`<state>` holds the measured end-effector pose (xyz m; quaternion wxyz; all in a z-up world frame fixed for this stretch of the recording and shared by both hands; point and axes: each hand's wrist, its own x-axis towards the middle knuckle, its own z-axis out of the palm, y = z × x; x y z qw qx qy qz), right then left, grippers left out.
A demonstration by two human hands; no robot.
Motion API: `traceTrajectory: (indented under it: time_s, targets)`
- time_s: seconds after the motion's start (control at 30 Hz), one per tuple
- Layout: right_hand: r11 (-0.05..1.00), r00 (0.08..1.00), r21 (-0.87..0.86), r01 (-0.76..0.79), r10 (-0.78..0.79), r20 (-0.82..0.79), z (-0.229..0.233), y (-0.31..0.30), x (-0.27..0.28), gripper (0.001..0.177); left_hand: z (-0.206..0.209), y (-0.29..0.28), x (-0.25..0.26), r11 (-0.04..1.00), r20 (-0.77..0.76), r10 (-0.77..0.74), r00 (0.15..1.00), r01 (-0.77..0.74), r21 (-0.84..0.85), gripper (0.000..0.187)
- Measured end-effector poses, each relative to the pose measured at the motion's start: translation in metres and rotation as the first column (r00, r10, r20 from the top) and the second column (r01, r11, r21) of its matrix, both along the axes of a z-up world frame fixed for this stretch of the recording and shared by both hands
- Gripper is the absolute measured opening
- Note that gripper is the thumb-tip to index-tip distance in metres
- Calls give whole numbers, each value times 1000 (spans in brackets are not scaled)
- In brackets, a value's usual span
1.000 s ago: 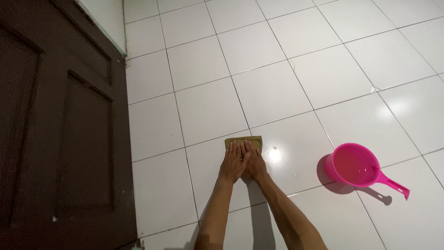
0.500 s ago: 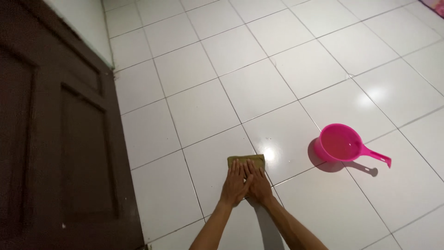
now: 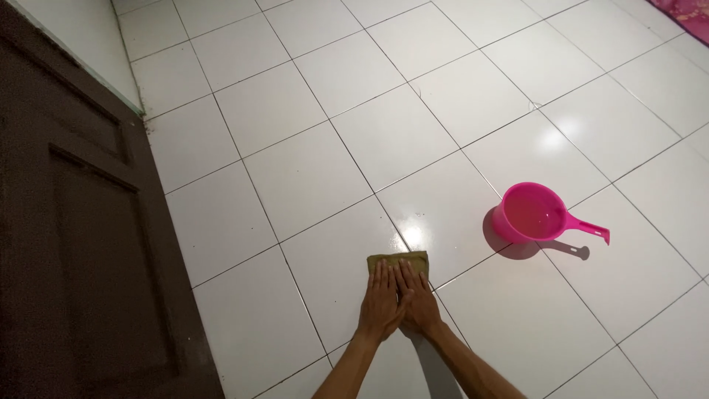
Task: The person kneels on a tiled floor, wrings out a cloth in a pink water container, then wipes the white tiles with the damp cloth using both hands.
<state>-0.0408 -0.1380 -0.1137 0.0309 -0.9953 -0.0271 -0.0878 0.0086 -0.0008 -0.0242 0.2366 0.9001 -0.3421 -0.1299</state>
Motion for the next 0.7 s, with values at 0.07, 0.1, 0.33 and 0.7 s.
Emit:
traceTrajectory:
  time_s: [0.07, 0.1, 0.33, 0.7]
  targets:
    - [995, 992, 99, 1, 11, -122, 5, -3, 15, 97, -9, -3, 12, 1000, 87, 22, 996, -21, -17, 79]
    - [995, 992, 100, 1, 12, -125, 15, -2, 24, 97, -5, -5, 20, 1000, 85, 23, 996, -22, -16, 79]
    - [988, 932, 140, 63, -8, -363, 34, -13, 96, 92, 15, -19, 83, 996, -13, 70, 997, -69, 48, 80]
    - [998, 924, 54, -12, 32, -380, 15, -32, 160, 93, 15, -34, 138, 985, -67, 146, 987, -139, 99, 79]
